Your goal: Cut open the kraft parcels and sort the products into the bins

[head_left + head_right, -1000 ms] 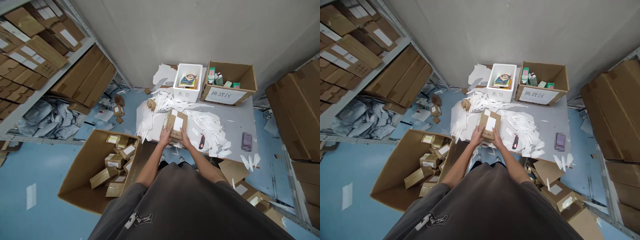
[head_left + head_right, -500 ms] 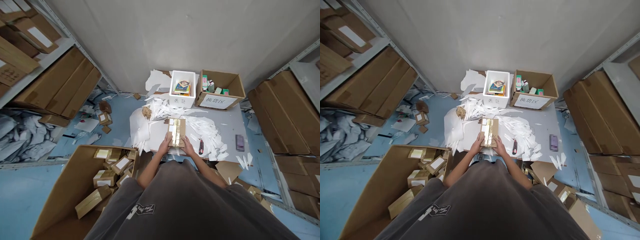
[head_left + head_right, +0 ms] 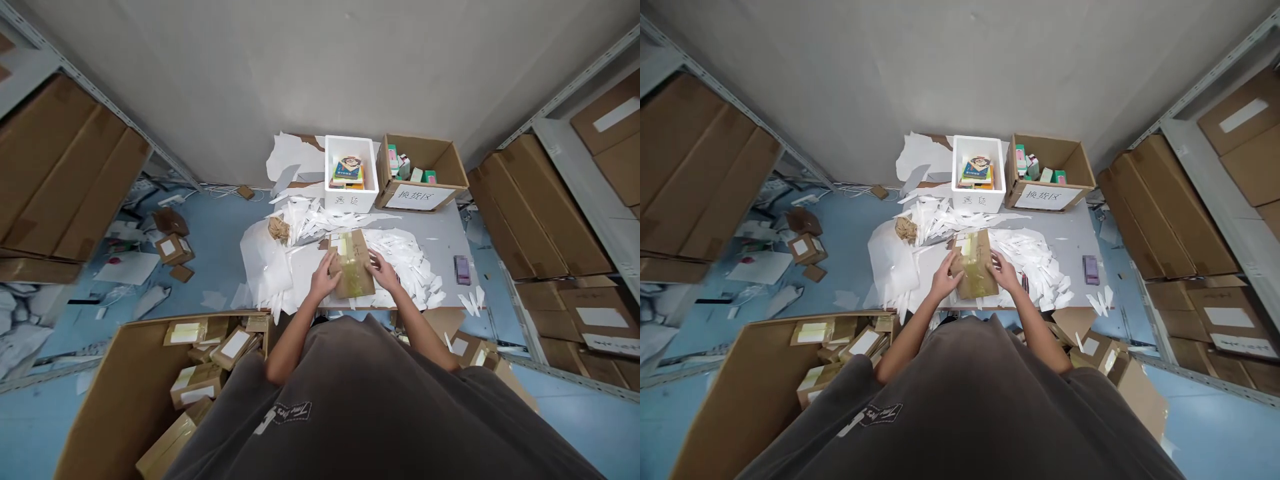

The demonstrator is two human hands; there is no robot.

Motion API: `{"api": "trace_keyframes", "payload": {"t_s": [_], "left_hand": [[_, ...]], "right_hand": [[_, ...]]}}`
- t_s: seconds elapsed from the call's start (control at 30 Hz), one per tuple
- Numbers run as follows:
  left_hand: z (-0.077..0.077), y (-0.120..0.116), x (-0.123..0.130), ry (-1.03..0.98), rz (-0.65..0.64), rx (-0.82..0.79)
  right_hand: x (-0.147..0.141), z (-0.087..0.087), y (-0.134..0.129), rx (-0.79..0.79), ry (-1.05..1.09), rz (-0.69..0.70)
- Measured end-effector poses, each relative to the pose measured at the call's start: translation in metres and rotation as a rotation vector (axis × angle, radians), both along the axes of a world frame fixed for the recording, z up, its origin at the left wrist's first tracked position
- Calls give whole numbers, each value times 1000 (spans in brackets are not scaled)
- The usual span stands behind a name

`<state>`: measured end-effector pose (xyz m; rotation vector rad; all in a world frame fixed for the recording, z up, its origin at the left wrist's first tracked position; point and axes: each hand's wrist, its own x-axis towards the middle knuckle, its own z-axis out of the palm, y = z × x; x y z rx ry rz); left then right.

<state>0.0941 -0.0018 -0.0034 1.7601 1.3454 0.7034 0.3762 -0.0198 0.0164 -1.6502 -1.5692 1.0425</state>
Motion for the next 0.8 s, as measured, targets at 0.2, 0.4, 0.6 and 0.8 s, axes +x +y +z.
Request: {"api": "trace_keyframes", "payload": {"t_s": [0.2, 0.4, 0.6, 0.8], "left_hand": [[3, 38, 27, 27, -26, 32], [-7, 44, 55, -76, -165, 45], [-12, 32, 26, -75, -131, -56], [-24, 0, 0, -181, -272, -164]], "right_hand": [[6, 7, 49, -56, -97, -75], [14, -25, 22, 21, 35, -192], [2, -29, -17, -34, 166, -231], [2, -34, -64, -41, 106, -19]]}}
